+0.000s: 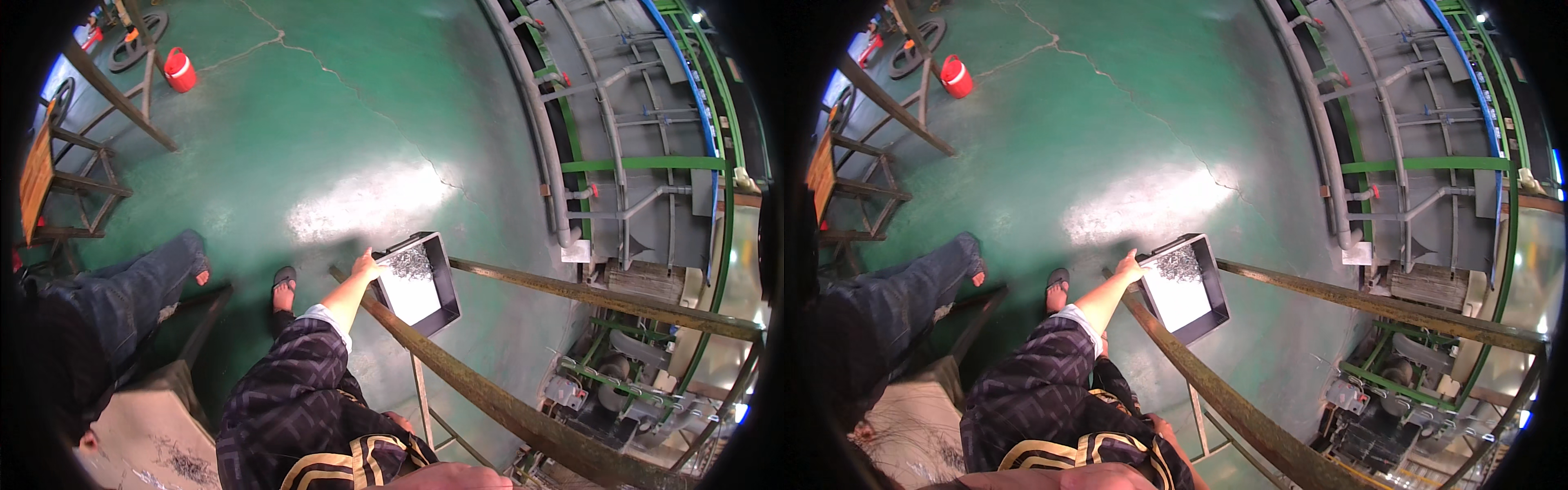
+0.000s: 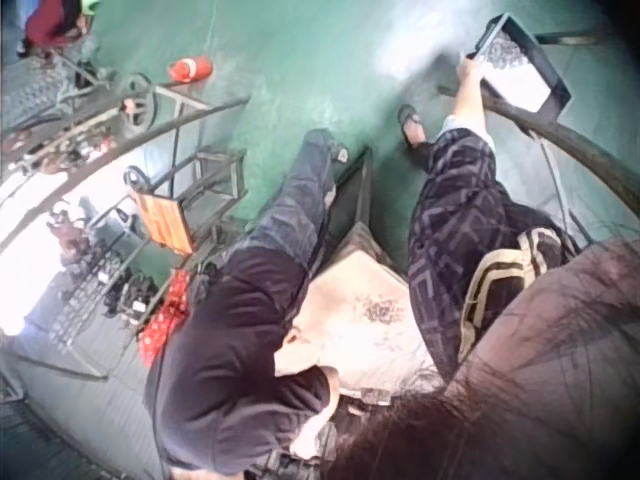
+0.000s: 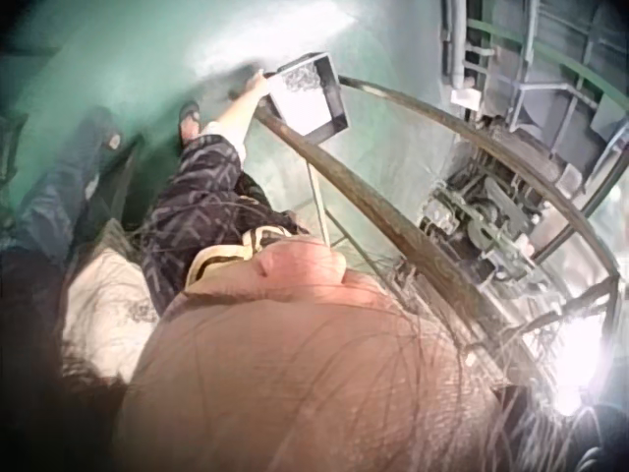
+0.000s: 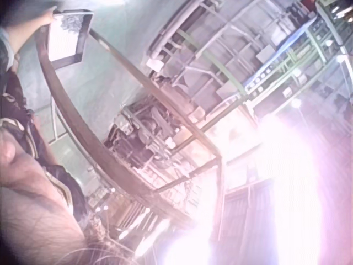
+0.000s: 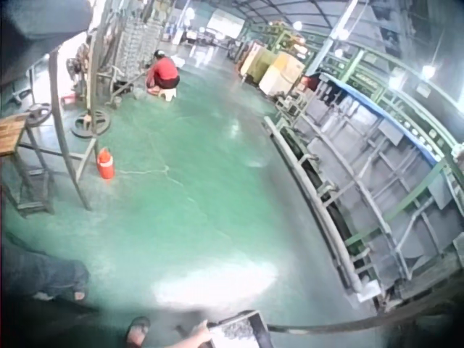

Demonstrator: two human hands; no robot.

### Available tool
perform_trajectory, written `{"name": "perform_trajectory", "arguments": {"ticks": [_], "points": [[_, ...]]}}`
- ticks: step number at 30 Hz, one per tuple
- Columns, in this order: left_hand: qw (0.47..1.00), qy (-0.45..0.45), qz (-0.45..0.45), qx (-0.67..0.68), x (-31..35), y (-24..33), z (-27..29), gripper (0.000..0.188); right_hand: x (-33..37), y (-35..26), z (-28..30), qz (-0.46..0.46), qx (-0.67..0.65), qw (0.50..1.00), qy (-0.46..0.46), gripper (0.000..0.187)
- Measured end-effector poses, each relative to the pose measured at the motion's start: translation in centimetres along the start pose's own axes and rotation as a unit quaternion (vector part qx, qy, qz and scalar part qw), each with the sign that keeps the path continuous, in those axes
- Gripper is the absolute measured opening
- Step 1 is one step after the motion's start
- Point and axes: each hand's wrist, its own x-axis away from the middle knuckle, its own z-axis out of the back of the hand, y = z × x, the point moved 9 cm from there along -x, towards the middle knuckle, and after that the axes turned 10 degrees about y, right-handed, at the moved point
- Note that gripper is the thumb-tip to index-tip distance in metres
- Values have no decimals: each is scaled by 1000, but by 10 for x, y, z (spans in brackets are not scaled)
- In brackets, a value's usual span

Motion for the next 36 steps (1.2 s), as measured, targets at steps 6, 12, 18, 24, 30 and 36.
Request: {"name": "perform_trajectory", "arguments": {"ticks": [6, 12, 18, 24, 30, 36], "points": [[994, -55, 47, 78, -23, -5, -27, 69, -16, 11, -29, 3, -73, 997, -11, 45], [994, 69, -14, 78, -38, 9, 22, 43, -7, -51, 13, 4, -74, 997, 6, 40], [963, 147, 14, 224, -24, 5, 163, 39, -31, -104, 20, 112, -38, 989, 83, 28], [889, 232, 90, 385, -5, -33, 302, 34, -37, -207, 63, 196, -311, 923, 109, 24], [790, 264, 96, 544, 11, -45, 414, 32, -57, -322, 118, 279, -316, 895, 146, 24], [722, 321, 127, 600, -33, -23, 493, 28, -115, -389, 128, 256, -318, 903, 134, 26]]}}
